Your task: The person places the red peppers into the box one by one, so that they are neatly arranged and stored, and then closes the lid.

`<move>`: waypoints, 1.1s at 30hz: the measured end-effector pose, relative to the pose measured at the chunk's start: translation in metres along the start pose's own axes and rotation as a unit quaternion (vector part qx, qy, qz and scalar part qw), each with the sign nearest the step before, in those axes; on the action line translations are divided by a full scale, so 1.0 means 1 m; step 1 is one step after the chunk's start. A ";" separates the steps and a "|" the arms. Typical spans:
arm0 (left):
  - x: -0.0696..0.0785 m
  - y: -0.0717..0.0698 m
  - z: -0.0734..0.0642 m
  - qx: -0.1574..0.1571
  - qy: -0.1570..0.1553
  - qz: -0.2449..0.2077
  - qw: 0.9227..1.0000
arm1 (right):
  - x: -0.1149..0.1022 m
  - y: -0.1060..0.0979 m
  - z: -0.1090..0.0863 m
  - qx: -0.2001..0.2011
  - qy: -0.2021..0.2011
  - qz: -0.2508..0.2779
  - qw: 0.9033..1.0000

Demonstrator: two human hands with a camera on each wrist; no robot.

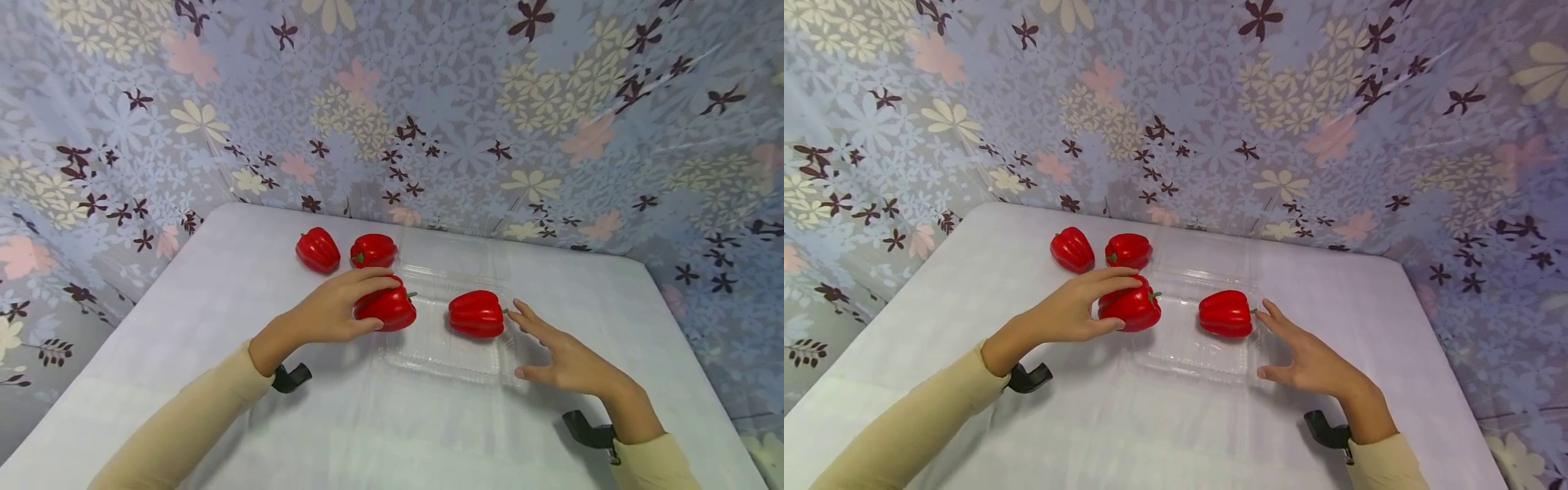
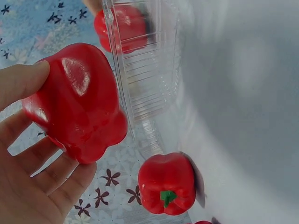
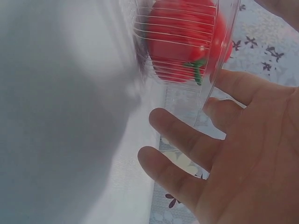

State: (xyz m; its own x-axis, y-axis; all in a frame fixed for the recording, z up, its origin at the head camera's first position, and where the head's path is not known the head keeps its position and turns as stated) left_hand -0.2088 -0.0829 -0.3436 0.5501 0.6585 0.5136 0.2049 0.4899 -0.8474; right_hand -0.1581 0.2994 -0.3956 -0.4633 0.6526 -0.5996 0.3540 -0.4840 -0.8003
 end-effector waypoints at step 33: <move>0.012 0.018 0.043 -0.052 0.045 0.052 0.996 | -0.003 0.008 -0.002 0.015 -0.009 0.001 1.000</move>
State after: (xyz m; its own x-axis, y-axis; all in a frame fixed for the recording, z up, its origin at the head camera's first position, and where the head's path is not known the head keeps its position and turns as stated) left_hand -0.2335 -0.0410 -0.3468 0.6413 0.6469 0.4125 0.2235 0.3568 -0.9071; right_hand -0.1530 0.2949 -0.4001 -0.4768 0.6408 -0.6017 0.3314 -0.5030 -0.7982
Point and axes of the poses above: each hand's wrist, its own z-axis towards the middle knuckle, its own y-axis out of the palm, x = y × z, the point moved 2 cm from there along z, towards the middle knuckle, and after that the axes turned 10 degrees about -y, right-handed, at the moved point
